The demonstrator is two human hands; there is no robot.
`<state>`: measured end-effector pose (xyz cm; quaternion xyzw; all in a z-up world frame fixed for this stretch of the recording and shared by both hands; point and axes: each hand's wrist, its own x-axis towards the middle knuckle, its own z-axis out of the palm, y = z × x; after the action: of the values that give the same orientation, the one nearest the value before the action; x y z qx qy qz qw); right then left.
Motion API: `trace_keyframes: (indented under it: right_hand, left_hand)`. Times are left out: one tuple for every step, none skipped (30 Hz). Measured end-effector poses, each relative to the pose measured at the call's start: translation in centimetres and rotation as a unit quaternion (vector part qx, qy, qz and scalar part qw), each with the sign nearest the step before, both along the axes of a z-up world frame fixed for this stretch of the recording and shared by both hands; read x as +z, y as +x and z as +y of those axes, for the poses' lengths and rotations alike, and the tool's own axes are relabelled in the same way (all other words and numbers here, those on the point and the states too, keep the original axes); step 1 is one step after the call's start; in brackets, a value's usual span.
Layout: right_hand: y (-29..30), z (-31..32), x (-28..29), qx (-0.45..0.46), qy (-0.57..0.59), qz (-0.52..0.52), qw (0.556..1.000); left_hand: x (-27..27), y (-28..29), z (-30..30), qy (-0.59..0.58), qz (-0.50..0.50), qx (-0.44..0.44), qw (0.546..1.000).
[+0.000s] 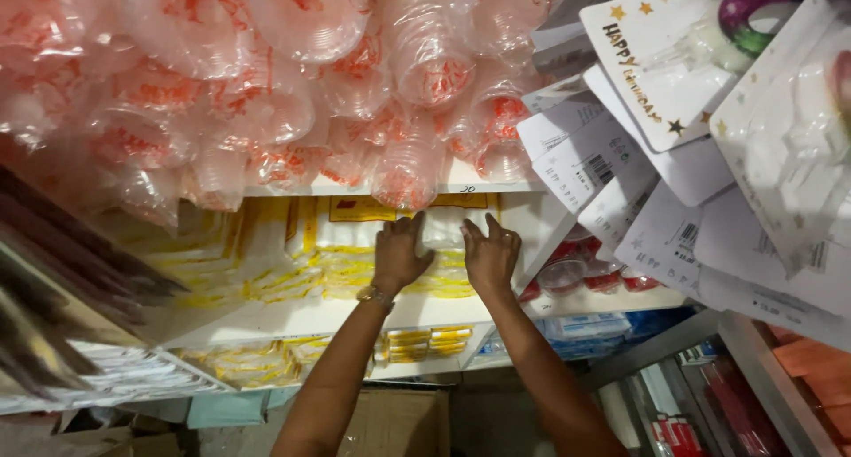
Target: The person is organizing and stocking shelves in a store with party supplies, specifically metallic balloons.
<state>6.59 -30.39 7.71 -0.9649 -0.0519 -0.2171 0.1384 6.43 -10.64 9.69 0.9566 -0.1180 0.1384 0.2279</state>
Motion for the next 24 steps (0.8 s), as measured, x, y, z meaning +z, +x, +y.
trace_keyframes:
  right_hand:
    - [-0.4, 0.1, -0.3, 0.002, 0.001, 0.002, 1.000]
    - [-0.7, 0.2, -0.6, 0.011, 0.015, -0.021, 1.000]
    - [-0.7, 0.2, -0.7, 0.020, 0.027, -0.047, 0.998]
    - [-1.2, 0.2, -0.8, 0.022, 0.026, -0.048, 0.998]
    - [-1.5, 0.0, -0.8, 0.032, 0.026, -0.061, 0.997]
    - [-1.7, -0.1, -0.8, 0.042, 0.025, -0.074, 0.996]
    - [-2.0, -0.1, 0.3, 0.043, 0.024, -0.077, 0.996]
    - [-2.1, -0.1, 1.3, 0.043, 0.024, -0.041, 0.998]
    - [-2.7, 0.0, 2.2, 0.041, 0.025, -0.001, 0.999]
    - [-2.4, -0.1, 2.5, 0.041, 0.025, 0.001, 0.999]
    - [-2.2, 0.0, 2.8, 0.035, 0.021, 0.040, 0.998]
    - [-2.0, 0.0, 3.2, 0.028, 0.018, 0.079, 0.996]
    - [-1.5, 0.3, 3.8, 0.027, 0.019, 0.078, 0.996]
    - [-1.1, 0.6, 4.4, 0.018, 0.005, 0.095, 0.995]
    - [-0.7, 0.8, 5.0, 0.011, -0.010, 0.112, 0.994]
    - [-0.4, 0.9, 5.2, 0.010, -0.010, 0.112, 0.994]
    - [-0.2, 1.1, 5.4, 0.003, -0.027, 0.118, 0.993]
    - [0.0, 1.3, 5.6, -0.003, -0.044, 0.123, 0.991]
    - [-0.1, 1.3, 5.2, -0.003, -0.046, 0.127, 0.991]
    - [-0.2, 1.3, 4.8, -0.005, -0.055, 0.110, 0.992]
    - [-0.2, 1.2, 4.4, -0.005, -0.067, 0.092, 0.993]
    - [-0.4, 0.7, 3.8, -0.003, -0.071, 0.095, 0.993]
    - [-0.4, 0.6, 3.4, 0.002, -0.067, 0.066, 0.996]
    - [-0.4, 0.4, 3.0, 0.007, -0.062, 0.037, 0.997]
  left_hand:
    - [-0.5, 0.3, -0.3, 0.001, 0.002, 0.002, 1.000]
    - [-1.1, 0.6, -0.6, -0.036, 0.005, 0.019, 0.999]
    - [-1.4, 1.3, -1.0, -0.075, 0.003, 0.037, 0.997]
    - [-1.9, 1.1, 1.1, -0.076, 0.002, 0.039, 0.996]
    - [-1.7, 1.7, 1.4, -0.062, -0.018, 0.070, 0.995]
    - [-1.1, 2.0, 0.4, -0.048, -0.037, 0.101, 0.993]
    - [-0.8, 1.7, 2.4, -0.033, -0.055, 0.132, 0.989]
    - [-0.6, 1.4, 4.4, -0.018, -0.073, 0.162, 0.984]
    - [-0.5, 0.7, 6.4, -0.001, -0.088, 0.192, 0.977]
    - [-0.8, 0.1, 9.1, 0.015, -0.102, 0.221, 0.970]
    - [-0.9, -0.5, 11.9, 0.034, -0.116, 0.249, 0.961]
    - [-0.9, -1.3, 14.7, 0.052, -0.131, 0.275, 0.951]
    - [-2.2, -1.7, 17.5, 0.070, -0.147, 0.301, 0.940]
    - [-3.0, -1.8, 19.7, 0.087, -0.163, 0.327, 0.927]
    - [-3.4, -1.3, 21.2, 0.104, -0.177, 0.353, 0.913]
    - [-3.7, -1.3, 21.8, 0.104, -0.178, 0.352, 0.913]
    - [-4.2, -1.5, 22.4, 0.086, -0.125, 0.347, 0.926]
    - [-4.6, -1.7, 23.0, 0.068, -0.072, 0.340, 0.935]
    - [-5.9, -1.3, 24.1, 0.068, -0.068, 0.340, 0.935]
    - [-7.3, -1.0, 25.2, 0.058, -0.050, 0.337, 0.938]
    - [-8.9, -0.8, 26.1, 0.044, -0.032, 0.336, 0.940]
    - [-6.9, -1.8, 25.0, 0.042, -0.029, 0.338, 0.940]
    - [-4.6, -2.6, 24.4, 0.008, -0.046, 0.337, 0.940]
    - [-2.1, -3.4, 23.7, -0.026, -0.063, 0.335, 0.940]
